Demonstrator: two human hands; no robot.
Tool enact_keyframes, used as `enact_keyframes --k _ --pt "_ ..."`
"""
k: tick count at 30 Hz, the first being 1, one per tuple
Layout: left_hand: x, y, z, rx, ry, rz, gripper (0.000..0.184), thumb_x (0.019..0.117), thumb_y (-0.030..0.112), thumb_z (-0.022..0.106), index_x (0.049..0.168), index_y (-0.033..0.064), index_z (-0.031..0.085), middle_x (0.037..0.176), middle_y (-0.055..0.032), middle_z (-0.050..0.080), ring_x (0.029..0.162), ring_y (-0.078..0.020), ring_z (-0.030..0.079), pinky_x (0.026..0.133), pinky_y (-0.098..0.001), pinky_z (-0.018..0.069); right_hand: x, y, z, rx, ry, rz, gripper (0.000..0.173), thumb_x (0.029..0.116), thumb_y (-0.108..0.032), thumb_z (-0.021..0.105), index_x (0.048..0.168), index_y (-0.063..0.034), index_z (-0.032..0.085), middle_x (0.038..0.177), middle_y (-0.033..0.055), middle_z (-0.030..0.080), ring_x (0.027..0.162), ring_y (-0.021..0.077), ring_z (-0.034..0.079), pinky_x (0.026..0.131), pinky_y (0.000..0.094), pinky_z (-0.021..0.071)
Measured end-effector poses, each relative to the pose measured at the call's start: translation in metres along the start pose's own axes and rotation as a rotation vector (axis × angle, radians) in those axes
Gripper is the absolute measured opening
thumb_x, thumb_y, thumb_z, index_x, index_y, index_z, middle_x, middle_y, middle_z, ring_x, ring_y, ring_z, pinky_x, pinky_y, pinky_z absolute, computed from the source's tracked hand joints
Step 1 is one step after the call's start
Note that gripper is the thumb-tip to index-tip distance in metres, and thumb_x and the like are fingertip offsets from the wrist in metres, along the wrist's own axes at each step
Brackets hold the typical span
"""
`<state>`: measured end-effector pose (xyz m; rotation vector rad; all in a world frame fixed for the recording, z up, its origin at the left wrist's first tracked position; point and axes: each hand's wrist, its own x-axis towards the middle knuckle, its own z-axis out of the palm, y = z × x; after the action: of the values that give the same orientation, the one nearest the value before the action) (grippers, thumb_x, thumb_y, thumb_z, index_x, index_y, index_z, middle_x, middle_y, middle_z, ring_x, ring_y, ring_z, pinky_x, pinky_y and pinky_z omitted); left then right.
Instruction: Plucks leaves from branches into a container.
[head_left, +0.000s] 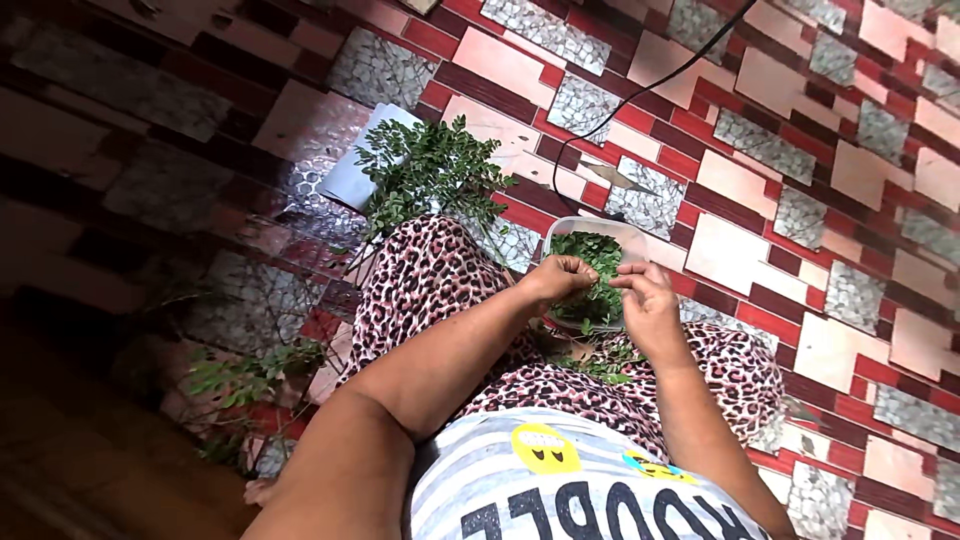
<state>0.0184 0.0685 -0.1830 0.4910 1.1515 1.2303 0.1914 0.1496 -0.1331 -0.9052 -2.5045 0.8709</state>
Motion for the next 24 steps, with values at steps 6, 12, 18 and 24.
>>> enact_keyframes --k 6,12,18,24 --pt "0.002 -0.001 0.0 -0.035 -0.069 0.02 0.007 0.1004 0.006 0.062 0.095 0.0023 0.065 0.075 0.0004 0.061 0.059 -0.0039 0.052 0.055 -0.0194 0.0435 0.003 0.002 0.007 0.214 -0.108 0.251 0.017 0.0997 -0.011 0.062 0.105 -0.0002 0.074 0.138 0.0135 0.06 0.121 0.0203 0.061 0.099 0.0402 0.0518" --pt "0.001 -0.003 0.001 -0.039 -0.064 0.088 0.006 0.0986 0.006 0.065 0.098 0.0017 0.068 0.085 -0.0011 0.067 0.061 -0.0019 0.052 0.055 -0.0182 0.0425 0.002 0.007 0.021 0.615 -0.012 0.467 0.003 0.0945 -0.005 0.07 0.094 -0.0022 0.071 0.092 0.0024 0.07 0.086 0.0074 0.064 0.082 0.0289 0.0543" --pt "0.001 -0.002 0.001 -0.009 -0.035 0.097 0.007 0.0988 0.006 0.065 0.097 0.0 0.067 0.084 -0.0023 0.066 0.062 -0.0033 0.053 0.056 -0.0192 0.0441 0.003 0.008 0.027 0.915 0.075 0.527 0.012 0.0902 0.007 0.069 0.1 0.0001 0.07 0.093 0.0047 0.072 0.084 0.0107 0.067 0.081 0.0301 0.0583" --pt "0.003 -0.004 0.001 0.001 -0.04 0.08 0.009 0.1014 0.006 0.06 0.095 0.0011 0.063 0.074 0.0 0.059 0.06 -0.0048 0.052 0.056 -0.0201 0.0447 0.001 0.008 0.024 0.787 0.087 0.499 0.011 0.091 0.006 0.069 0.101 0.0003 0.072 0.098 0.0051 0.073 0.088 0.0088 0.067 0.083 0.0278 0.057"
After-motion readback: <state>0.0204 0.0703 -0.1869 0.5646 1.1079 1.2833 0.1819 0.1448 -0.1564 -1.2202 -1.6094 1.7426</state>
